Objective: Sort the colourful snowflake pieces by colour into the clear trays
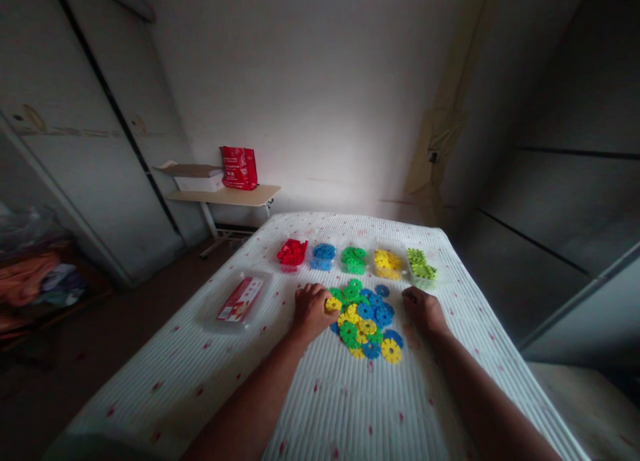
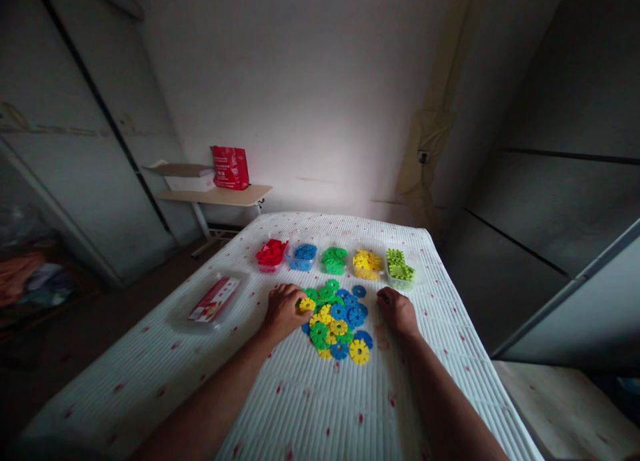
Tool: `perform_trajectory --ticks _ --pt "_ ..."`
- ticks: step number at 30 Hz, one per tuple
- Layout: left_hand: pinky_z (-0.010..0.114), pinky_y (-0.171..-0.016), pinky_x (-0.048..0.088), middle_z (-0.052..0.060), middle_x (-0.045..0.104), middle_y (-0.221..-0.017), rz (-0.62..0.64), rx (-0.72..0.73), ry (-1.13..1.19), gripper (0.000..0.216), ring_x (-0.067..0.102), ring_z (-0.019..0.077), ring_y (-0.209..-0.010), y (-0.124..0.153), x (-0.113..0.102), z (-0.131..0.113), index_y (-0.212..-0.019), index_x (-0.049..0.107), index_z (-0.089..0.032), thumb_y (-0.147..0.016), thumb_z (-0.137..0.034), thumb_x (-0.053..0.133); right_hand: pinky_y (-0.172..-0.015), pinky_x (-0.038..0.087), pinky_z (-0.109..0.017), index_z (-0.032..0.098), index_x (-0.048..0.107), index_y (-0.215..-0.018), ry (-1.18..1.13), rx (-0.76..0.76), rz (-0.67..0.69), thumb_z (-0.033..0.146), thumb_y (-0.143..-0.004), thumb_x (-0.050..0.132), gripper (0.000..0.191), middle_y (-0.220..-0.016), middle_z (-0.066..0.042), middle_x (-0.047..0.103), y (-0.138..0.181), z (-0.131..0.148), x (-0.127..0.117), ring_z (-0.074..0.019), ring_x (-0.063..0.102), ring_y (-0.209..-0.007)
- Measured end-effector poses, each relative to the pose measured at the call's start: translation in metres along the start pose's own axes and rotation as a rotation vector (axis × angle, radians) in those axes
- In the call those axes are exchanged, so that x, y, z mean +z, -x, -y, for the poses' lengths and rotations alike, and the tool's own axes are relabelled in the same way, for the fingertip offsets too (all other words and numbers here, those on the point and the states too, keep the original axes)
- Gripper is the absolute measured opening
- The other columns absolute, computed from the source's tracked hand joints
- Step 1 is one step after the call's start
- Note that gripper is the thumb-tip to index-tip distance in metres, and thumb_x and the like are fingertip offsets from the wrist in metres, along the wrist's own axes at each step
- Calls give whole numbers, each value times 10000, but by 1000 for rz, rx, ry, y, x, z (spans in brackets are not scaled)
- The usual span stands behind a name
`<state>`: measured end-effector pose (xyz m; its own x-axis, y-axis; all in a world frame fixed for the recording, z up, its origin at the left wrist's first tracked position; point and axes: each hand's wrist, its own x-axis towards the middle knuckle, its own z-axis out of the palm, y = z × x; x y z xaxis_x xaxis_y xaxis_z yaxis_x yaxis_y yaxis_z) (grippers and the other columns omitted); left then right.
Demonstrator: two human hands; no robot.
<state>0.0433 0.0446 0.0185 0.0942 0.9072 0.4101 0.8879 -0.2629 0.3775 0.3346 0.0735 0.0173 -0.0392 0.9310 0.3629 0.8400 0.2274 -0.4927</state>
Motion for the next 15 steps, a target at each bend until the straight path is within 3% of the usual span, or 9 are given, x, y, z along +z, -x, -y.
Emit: perform_trajectory --ticks 8,11,15 --pt "285 -804 437 31 622 -896 -73 -106 465 204 568 158 -880 -6 3 22 -861 603 -172 -694 -289 590 -653 440 -245 205 646 -818 23 -38 11 300 -763 418 253 -817 -50 691 0 -1 1 -172 624 -740" --pt "286 -815 432 21 627 -887 -39 -50 409 204 564 159 -881 -6 3 21 -839 619 -179 -652 -260 626 -661 440 -247 196 642 -832 45 -30 30 293 -768 417 253 -822 -53 687 0 -1 1 -173 624 -747" --pt "318 -832 409 13 628 -903 36 16 158 239 540 188 -908 -5 1 13 -801 650 -211 -570 -262 688 -667 439 -245 196 639 -829 60 -22 41 270 -769 425 234 -832 -52 685 -1 0 0 -171 624 -754"
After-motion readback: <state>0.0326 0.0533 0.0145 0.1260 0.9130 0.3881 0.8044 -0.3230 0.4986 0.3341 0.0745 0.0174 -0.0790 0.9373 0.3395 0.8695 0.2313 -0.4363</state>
